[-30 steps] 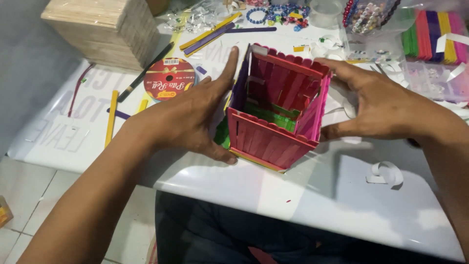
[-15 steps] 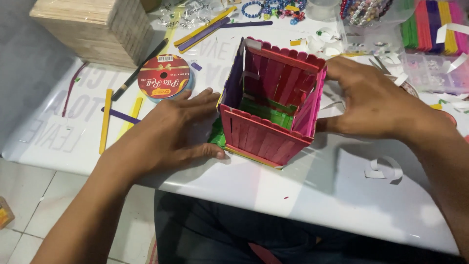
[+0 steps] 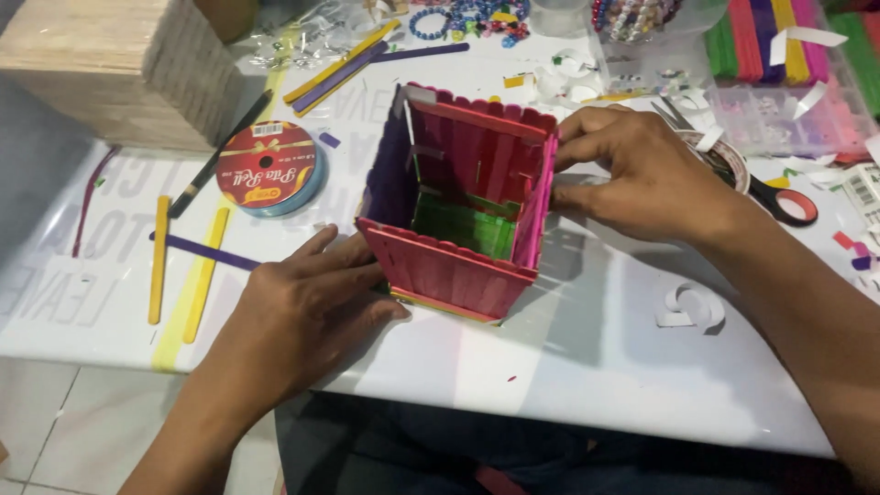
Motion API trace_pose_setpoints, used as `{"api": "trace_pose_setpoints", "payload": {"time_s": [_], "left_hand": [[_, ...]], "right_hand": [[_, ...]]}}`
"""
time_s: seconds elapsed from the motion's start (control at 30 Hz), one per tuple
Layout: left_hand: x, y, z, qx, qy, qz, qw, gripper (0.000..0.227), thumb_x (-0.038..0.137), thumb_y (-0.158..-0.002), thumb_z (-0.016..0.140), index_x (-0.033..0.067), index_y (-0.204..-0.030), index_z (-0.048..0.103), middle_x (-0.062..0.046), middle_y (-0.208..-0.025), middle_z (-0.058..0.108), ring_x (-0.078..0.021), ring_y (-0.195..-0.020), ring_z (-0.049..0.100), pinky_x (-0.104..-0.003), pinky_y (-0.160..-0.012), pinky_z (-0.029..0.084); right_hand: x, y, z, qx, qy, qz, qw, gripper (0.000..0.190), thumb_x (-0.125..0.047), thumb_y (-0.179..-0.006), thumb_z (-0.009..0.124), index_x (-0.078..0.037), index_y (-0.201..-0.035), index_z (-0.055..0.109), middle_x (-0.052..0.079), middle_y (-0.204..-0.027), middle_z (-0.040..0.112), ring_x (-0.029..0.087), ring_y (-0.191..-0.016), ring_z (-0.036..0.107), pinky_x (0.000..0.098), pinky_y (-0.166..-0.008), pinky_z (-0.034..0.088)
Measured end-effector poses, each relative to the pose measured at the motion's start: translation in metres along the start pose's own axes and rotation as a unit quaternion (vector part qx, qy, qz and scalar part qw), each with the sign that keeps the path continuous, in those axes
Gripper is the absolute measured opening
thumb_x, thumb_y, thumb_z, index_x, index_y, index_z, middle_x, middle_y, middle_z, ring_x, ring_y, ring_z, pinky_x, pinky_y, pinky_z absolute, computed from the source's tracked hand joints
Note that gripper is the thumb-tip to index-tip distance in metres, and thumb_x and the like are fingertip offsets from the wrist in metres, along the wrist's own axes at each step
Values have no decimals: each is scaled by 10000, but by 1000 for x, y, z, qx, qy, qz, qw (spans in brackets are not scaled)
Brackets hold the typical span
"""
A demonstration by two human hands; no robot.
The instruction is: Assembling a decorative container using colored popsicle sticks, double-sided tape, and scissors.
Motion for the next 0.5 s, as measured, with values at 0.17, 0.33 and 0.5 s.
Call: {"api": "trace_pose_setpoints", "payload": {"time_s": [0.17,0.33,0.5], "left_hand": [[7,0,3,17,-14,11,1000,233,146,-889,769,20,-1084,770,-114,-1192,757,-284,-1051,758,-511,-1106,501],[17,7,17,33,-69,18,997,172,162,-882,791,64,-1024,780,-40,-1159,766,-222,-943,762,-533,-1059,538],[27,11,24,86,-140,-17,986,205,187,-924,774,94,-1107,772,-108,-1222,756,-307,-1109,743,-573,-1048,509]], "right_hand": [[4,-1,4,31,-45,-17,998,222,-143,-843,809,-172,-1062,832,-9,-1090,706,160,-1081,633,368,-964,491],[10,-2,11,88,-50,-106,989,101,-161,-875,839,-134,-972,833,-2,-1011,703,161,-974,646,351,-871,500],[11,-3,13,144,-28,-148,978,176,-258,-864,877,-149,-992,825,20,-1024,743,214,-943,652,418,-879,469]]}}
Point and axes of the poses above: each hand's wrist, its own y-axis away from the middle knuckle, its own z-axis out of the palm, x = y × z, the point moved 5 cm from there along -y, towards the middle knuckle
